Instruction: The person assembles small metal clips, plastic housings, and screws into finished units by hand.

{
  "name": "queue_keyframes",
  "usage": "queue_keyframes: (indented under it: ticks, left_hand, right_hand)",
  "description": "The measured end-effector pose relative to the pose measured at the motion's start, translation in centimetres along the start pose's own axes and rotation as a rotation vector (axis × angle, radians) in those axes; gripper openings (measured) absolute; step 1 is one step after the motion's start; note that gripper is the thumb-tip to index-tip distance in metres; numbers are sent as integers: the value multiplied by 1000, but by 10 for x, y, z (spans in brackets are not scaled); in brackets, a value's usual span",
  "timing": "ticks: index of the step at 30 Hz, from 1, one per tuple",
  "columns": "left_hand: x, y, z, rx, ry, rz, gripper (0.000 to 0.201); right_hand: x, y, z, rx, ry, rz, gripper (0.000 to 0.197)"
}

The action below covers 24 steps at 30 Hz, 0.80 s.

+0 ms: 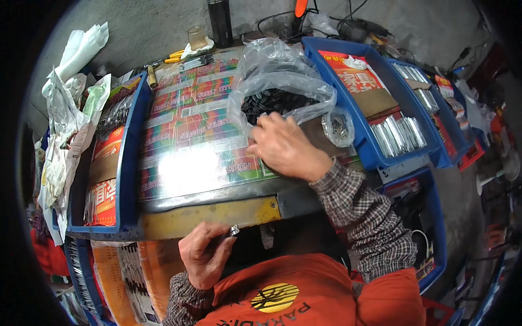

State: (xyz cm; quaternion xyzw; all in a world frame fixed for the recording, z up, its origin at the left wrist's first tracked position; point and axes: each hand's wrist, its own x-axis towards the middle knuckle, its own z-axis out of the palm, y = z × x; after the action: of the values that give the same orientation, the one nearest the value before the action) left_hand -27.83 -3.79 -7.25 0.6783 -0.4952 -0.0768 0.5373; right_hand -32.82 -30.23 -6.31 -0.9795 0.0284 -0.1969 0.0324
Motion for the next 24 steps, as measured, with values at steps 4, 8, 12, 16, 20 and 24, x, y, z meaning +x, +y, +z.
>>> queue_keyframes:
  ticks: [4,8,12,16,20,24]
  left_hand:
    - [1,-3,0,-2,9,-14,18]
    - [1,-5,0,-21,15,3,18]
    - [2,-6,1,-32,6,0,18]
    - [3,-7,-1,-25,-1,-2,17]
    - [4,-8,-1,-15,16,21,17]
    - [2,-7,-4,-11,8,-26,17]
  right_hand:
    - [-10,-8,2,-20,55,4,28]
    - [-10,-5,-15,209,-47,25,35]
    - [2,10,-30,216,54,-4,27]
    - [22,21,-33,141,145,74,19]
    - [35,37,-6,30,112,18,16]
    - [40,41,10,-33,60,-6,17]
